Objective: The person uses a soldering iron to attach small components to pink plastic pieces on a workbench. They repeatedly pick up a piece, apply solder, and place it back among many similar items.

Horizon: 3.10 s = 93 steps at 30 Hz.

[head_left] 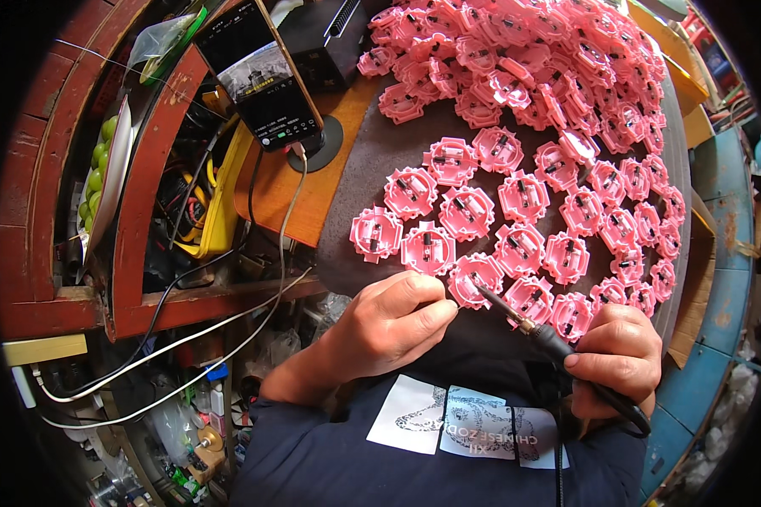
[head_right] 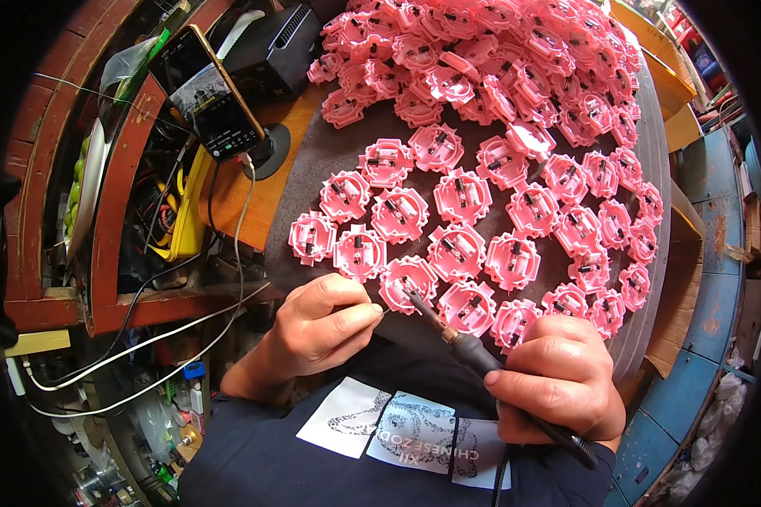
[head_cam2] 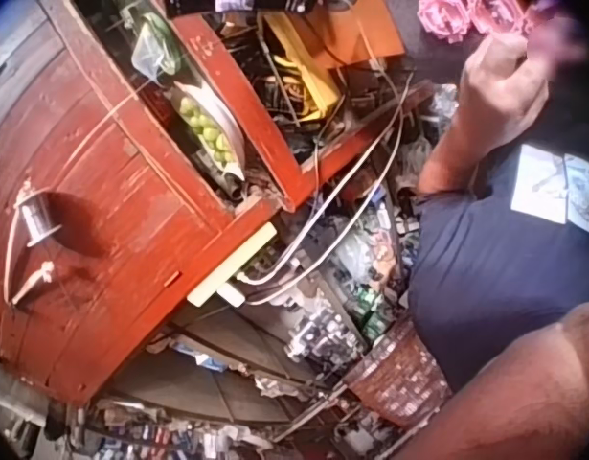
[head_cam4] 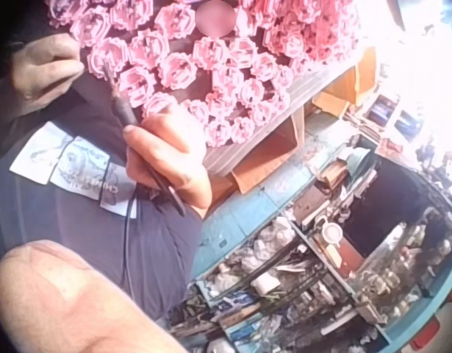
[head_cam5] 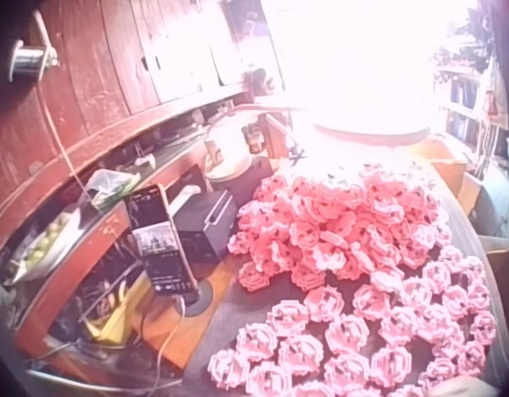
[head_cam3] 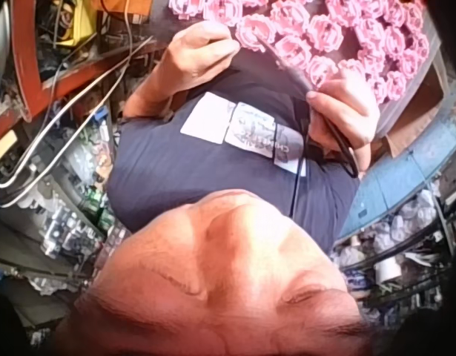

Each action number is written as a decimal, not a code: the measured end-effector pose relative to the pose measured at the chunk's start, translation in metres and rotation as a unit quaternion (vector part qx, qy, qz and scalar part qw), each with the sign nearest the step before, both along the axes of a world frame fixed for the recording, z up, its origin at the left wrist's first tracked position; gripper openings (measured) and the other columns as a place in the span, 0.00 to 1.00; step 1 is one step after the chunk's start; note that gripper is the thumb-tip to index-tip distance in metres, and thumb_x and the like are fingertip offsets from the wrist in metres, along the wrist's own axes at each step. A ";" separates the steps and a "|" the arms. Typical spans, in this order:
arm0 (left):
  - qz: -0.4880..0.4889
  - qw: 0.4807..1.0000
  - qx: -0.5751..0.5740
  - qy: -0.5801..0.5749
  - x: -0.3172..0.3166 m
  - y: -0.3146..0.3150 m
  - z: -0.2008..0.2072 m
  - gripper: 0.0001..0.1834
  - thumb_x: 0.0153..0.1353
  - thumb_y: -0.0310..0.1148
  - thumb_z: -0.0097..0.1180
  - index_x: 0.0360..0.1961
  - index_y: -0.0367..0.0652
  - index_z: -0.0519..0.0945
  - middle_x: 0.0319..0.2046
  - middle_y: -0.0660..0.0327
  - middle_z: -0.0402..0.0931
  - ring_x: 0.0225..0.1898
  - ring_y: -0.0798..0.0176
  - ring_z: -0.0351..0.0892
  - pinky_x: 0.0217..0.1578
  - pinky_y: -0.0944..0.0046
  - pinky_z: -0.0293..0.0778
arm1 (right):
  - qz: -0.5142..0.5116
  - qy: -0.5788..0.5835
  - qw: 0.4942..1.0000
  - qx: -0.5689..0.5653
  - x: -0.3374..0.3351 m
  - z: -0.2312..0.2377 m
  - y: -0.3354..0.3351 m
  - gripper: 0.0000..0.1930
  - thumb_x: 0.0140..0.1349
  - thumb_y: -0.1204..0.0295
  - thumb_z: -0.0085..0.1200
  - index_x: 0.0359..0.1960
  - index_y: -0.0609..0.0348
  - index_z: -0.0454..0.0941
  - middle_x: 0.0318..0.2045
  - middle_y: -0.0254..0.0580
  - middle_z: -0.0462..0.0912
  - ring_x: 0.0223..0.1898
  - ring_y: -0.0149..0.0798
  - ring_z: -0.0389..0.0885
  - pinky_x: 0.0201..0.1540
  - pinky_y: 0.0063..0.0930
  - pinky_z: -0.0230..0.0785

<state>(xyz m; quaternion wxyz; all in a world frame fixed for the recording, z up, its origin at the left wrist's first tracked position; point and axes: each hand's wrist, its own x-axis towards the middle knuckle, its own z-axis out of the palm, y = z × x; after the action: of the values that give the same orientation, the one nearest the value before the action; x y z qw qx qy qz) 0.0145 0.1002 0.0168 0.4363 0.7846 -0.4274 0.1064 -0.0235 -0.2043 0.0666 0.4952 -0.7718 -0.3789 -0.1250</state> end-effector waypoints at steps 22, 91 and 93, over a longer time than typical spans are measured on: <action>-0.004 1.000 0.019 0.004 0.002 -0.006 0.000 0.17 0.49 0.16 0.72 0.41 0.35 0.84 0.37 0.56 0.77 0.31 0.56 0.81 0.32 0.60 0.79 | 0.004 -0.013 1.000 -0.028 0.000 0.001 0.001 0.18 0.38 0.80 0.64 0.37 0.60 0.86 0.24 0.39 0.79 0.17 0.35 0.70 0.18 0.30 0.59; -0.028 0.994 0.085 -0.056 0.054 -0.051 0.021 0.14 0.51 0.18 0.71 0.40 0.34 0.83 0.38 0.55 0.77 0.35 0.53 0.82 0.35 0.57 0.79 | -0.171 -0.032 0.984 -0.034 -0.008 0.000 -0.025 0.14 0.50 0.74 0.64 0.40 0.60 0.84 0.25 0.43 0.81 0.19 0.40 0.76 0.23 0.33 0.69; -0.029 0.993 0.097 -0.060 0.055 -0.050 0.022 0.14 0.51 0.18 0.71 0.40 0.34 0.83 0.38 0.55 0.77 0.35 0.53 0.82 0.35 0.57 0.79 | -0.169 -0.035 0.985 -0.028 -0.007 -0.002 -0.023 0.14 0.49 0.75 0.64 0.41 0.60 0.83 0.25 0.44 0.81 0.19 0.40 0.76 0.23 0.33 0.69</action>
<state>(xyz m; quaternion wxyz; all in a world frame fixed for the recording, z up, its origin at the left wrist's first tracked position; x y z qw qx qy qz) 0.0698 0.0502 0.0391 0.3348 0.8028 -0.4835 0.0982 -0.0302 -0.2277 0.0647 0.4315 -0.8333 -0.2640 -0.2230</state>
